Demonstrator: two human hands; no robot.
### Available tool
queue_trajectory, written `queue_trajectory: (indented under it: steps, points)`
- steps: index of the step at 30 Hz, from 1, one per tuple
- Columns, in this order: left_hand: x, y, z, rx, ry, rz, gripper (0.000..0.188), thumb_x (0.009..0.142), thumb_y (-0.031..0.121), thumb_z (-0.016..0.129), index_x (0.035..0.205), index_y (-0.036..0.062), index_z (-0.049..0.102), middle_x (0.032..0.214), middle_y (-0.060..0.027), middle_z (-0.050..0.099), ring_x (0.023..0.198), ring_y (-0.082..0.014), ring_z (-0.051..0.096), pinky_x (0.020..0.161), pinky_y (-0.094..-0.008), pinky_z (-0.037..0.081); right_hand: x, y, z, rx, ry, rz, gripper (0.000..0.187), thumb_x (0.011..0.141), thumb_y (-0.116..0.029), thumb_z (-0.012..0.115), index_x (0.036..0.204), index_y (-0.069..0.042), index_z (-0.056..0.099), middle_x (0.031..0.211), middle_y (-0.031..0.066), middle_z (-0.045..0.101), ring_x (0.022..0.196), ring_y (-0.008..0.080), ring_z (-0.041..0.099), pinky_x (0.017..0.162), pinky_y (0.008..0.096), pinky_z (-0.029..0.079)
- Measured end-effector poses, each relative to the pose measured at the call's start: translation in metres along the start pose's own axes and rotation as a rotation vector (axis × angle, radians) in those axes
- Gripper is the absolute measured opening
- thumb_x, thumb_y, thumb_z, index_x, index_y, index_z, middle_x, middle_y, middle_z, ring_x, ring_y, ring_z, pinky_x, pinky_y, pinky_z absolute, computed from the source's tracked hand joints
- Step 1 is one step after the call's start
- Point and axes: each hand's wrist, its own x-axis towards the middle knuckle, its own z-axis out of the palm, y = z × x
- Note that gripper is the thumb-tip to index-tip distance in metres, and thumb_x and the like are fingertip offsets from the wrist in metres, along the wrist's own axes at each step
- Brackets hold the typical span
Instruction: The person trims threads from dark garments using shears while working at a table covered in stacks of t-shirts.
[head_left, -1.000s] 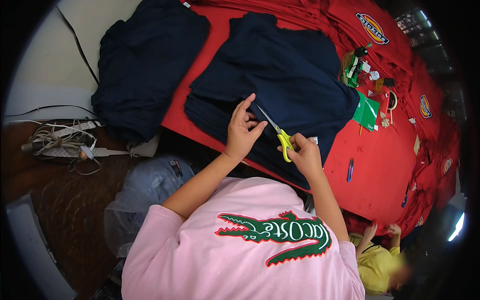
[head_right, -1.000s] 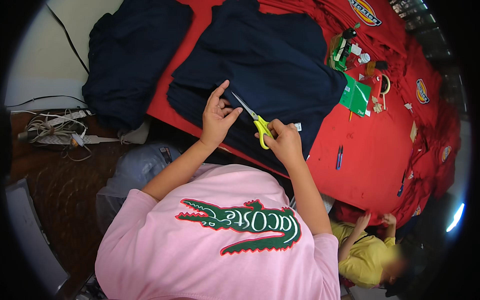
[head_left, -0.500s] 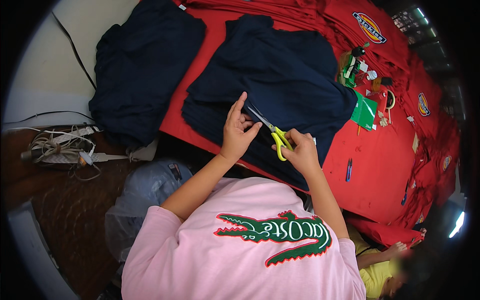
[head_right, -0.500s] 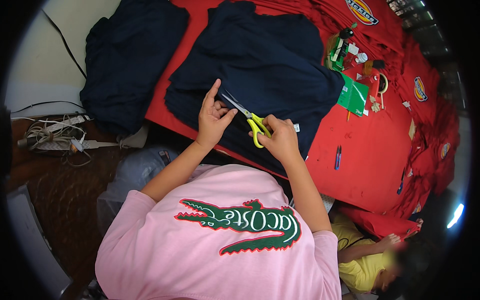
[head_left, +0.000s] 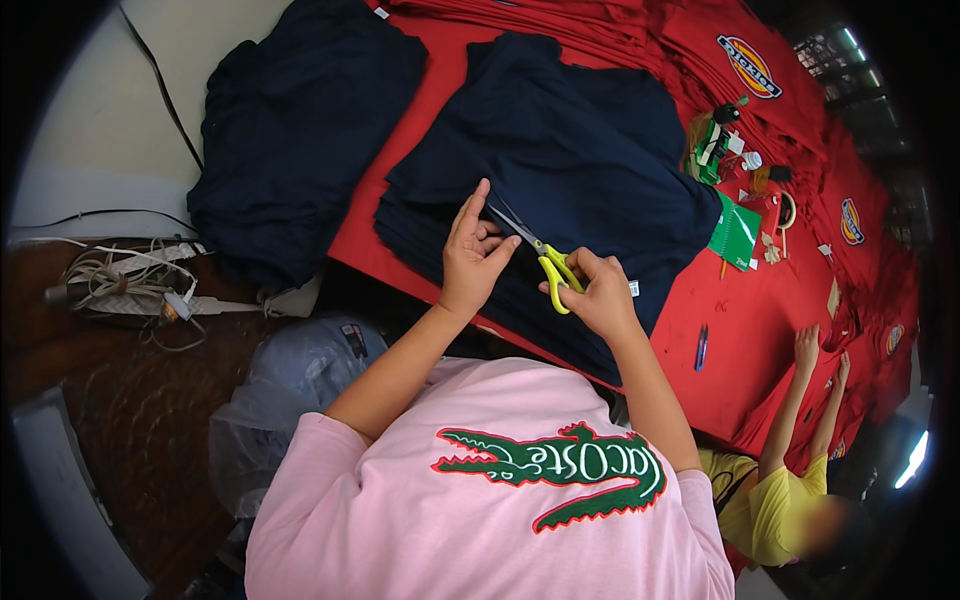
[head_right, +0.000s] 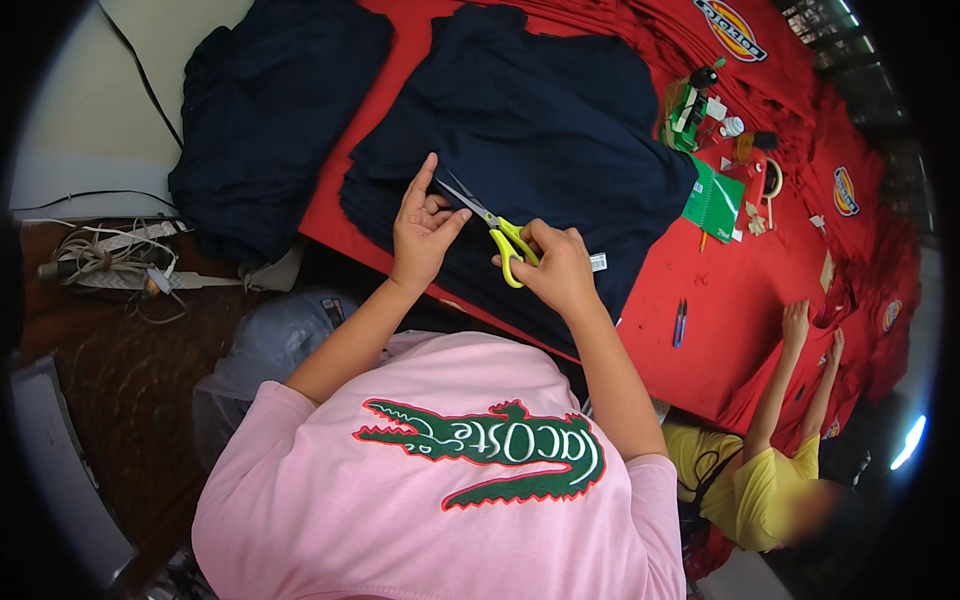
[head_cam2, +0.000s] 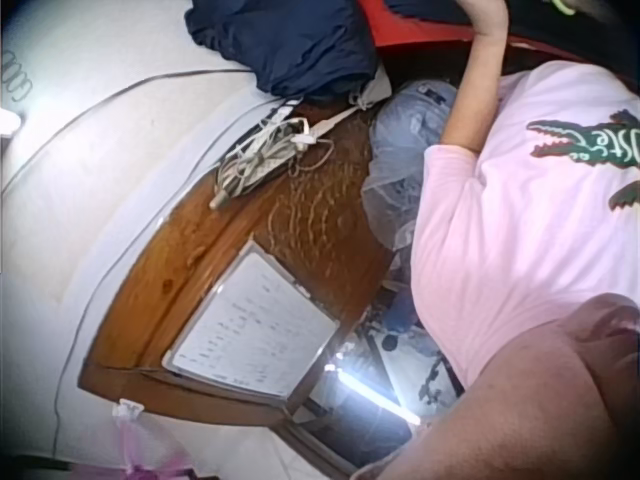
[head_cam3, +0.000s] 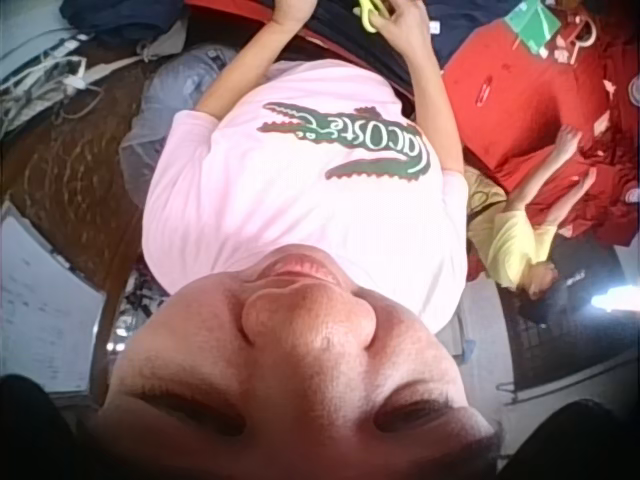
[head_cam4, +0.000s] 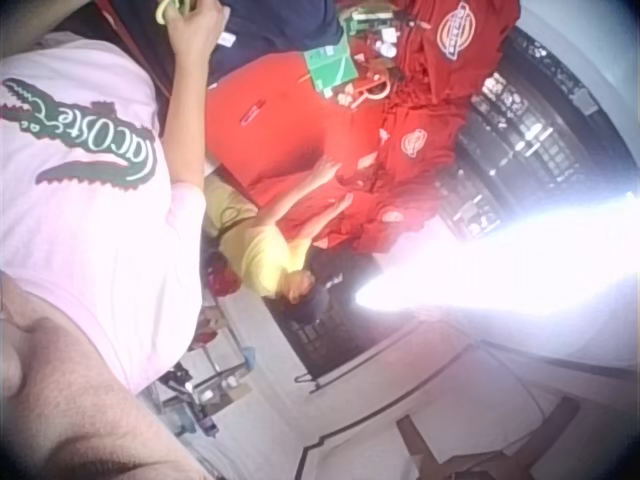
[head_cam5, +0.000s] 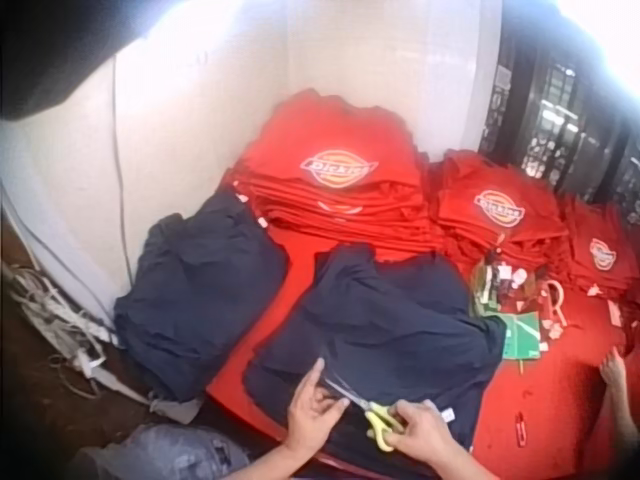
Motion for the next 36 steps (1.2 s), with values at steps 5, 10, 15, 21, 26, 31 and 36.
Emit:
queue_trajectory:
  steps: [5, 10, 15, 21, 26, 31, 36]
  points:
    - [0.003, -0.005, -0.006, -0.029, 0.023, 0.009, 0.082, 0.092, -0.016, 0.073, 0.165, 0.0054, 0.044, 0.145, -0.0086, 0.054, 0.103, -0.0101, 0.065, 0.089, -0.0244, 0.061, 0.001, 0.014, 0.009, 0.008, -0.068, 0.098, 0.033, 0.080, -0.023, 0.092, 0.095, -0.003, 0.071, 0.080, 0.0067, 0.068, 0.082, 0.0262, 0.055, 0.076, 0.0415, 0.049]
    - [0.010, -0.016, -0.018, 0.087, 0.097, -0.022, 0.082, 0.094, -0.016, 0.071, 0.167, 0.0053, 0.041, 0.119, -0.0041, 0.062, 0.099, -0.0073, 0.065, 0.090, -0.0224, 0.058, 0.002, 0.006, 0.010, 0.025, -0.098, 0.094, 0.035, 0.079, -0.024, 0.093, 0.095, -0.003, 0.070, 0.078, 0.0060, 0.066, 0.081, 0.0262, 0.054, 0.076, 0.0413, 0.048]
    - [0.010, -0.007, -0.019, 0.047, 0.053, -0.028, 0.087, 0.093, -0.019, 0.069, 0.170, 0.0054, 0.034, 0.105, -0.0030, 0.067, 0.096, -0.0080, 0.067, 0.090, -0.0224, 0.058, 0.016, -0.011, 0.010, -0.017, -0.040, 0.006, 0.041, 0.076, -0.034, 0.094, 0.093, -0.005, 0.071, 0.076, 0.0077, 0.070, 0.077, 0.0288, 0.055, 0.075, 0.0432, 0.048]
    - [0.011, -0.003, -0.025, -0.035, 0.037, -0.058, 0.093, 0.092, -0.020, 0.068, 0.172, 0.0060, 0.027, 0.107, -0.0048, 0.069, 0.098, -0.0095, 0.069, 0.091, -0.0231, 0.058, 0.019, -0.008, 0.019, 0.007, -0.041, 0.000, 0.045, 0.075, -0.038, 0.096, 0.094, -0.005, 0.072, 0.075, 0.0097, 0.069, 0.076, 0.0296, 0.055, 0.075, 0.0429, 0.048]
    - [0.009, -0.002, -0.027, -0.033, 0.046, -0.054, 0.091, 0.093, -0.019, 0.068, 0.171, 0.0056, 0.029, 0.110, -0.0055, 0.069, 0.100, -0.0094, 0.069, 0.091, -0.0230, 0.058, 0.020, -0.007, 0.024, 0.050, -0.052, 0.020, 0.036, 0.078, -0.029, 0.092, 0.095, -0.004, 0.072, 0.074, 0.0093, 0.068, 0.076, 0.0290, 0.055, 0.074, 0.0432, 0.049]
    - [0.013, -0.010, -0.032, 0.035, 0.111, 0.009, 0.082, 0.093, -0.017, 0.071, 0.166, 0.0053, 0.041, 0.142, -0.0090, 0.056, 0.103, -0.0089, 0.065, 0.090, -0.0240, 0.059, 0.017, 0.004, 0.025, 0.082, -0.033, 0.018, 0.024, 0.081, -0.017, 0.086, 0.095, -0.004, 0.072, 0.076, 0.0086, 0.069, 0.078, 0.0287, 0.056, 0.074, 0.0433, 0.048]
    - [0.016, -0.015, -0.036, 0.042, 0.164, 0.009, 0.079, 0.093, -0.017, 0.070, 0.165, 0.0058, 0.045, 0.154, -0.0090, 0.050, 0.106, -0.0100, 0.064, 0.093, -0.0255, 0.060, 0.020, -0.013, 0.022, 0.020, -0.064, -0.004, 0.033, 0.079, -0.027, 0.091, 0.094, -0.005, 0.072, 0.076, 0.0074, 0.070, 0.078, 0.0289, 0.055, 0.075, 0.0425, 0.048]
